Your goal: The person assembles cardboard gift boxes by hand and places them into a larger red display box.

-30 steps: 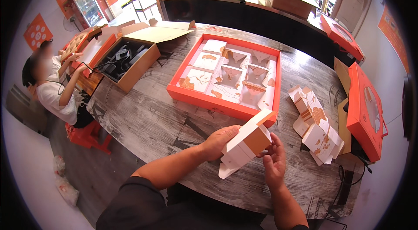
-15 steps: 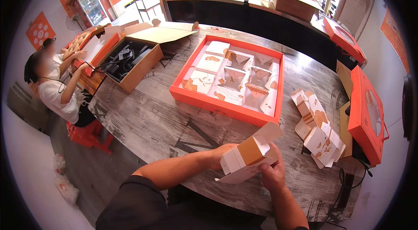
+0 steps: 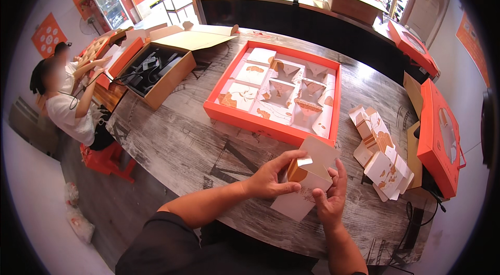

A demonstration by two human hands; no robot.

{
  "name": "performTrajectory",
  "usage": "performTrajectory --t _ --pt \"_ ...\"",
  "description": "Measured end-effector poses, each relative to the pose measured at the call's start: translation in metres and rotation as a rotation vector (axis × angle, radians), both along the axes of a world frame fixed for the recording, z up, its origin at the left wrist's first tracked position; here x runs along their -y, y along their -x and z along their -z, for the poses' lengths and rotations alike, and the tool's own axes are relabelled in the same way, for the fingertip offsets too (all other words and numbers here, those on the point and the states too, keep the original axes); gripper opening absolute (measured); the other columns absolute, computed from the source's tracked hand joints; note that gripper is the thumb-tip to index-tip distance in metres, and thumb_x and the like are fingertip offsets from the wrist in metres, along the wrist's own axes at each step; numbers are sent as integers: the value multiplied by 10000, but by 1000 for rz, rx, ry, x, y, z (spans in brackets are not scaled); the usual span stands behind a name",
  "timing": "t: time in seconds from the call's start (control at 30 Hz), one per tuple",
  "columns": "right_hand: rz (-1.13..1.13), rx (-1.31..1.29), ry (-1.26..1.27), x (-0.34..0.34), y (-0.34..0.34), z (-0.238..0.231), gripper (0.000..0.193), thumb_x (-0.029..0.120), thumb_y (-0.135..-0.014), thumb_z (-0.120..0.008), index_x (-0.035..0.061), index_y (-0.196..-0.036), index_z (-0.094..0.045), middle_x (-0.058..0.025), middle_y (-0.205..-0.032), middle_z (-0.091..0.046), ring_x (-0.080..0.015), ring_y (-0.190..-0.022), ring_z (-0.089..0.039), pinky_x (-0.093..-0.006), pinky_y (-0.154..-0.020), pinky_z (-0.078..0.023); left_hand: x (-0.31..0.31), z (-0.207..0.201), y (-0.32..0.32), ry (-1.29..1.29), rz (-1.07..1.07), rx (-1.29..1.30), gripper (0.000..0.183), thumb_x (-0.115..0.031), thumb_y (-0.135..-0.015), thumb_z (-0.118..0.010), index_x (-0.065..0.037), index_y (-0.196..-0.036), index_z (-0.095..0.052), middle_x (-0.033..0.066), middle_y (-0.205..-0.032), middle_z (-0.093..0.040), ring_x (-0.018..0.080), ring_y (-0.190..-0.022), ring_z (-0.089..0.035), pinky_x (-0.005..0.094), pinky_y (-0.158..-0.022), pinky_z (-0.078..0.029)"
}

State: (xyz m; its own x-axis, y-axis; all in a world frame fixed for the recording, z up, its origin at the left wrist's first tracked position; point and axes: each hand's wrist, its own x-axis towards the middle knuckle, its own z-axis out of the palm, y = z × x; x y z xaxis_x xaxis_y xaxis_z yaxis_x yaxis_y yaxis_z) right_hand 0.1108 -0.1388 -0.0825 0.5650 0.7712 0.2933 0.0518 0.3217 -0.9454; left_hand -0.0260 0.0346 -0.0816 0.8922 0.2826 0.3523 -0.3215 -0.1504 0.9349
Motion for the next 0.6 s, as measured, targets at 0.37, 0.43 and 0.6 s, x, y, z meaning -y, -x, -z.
performTrajectory --t 0.37,0.43,0.6 --pt "-69 37 28 4 -1 9 585 210 -993 -675 -5 -1467 -409 -65 -1276 -545 -139 -1026 -600 -299 -908 -508 -1 2 3 246 8 -29 398 -129 -990 -617 -81 -1349 -451 38 -1158 -546 103 -1070 -535 287 -918 -466" --pt "-91 1 31 4 0 6 548 164 -991 -663 -5 -1453 -420 -66 -1280 -543 -137 -1019 -598 -298 -905 -510 -1 5 2 178 -26 -26 310 -181 -1009 -625 -100 -1269 -477 6 -1033 -543 71 -938 -533 250 -821 -475" --pt "-139 -25 39 5 -1 7 492 86 -979 -641 7 -1423 -443 -69 -1308 -516 -129 -1014 -587 -291 -897 -512 -3 10 7 178 -21 -156 236 -297 -1054 -551 -72 -1113 -509 16 -1064 -560 83 -994 -497 270 -895 -432"
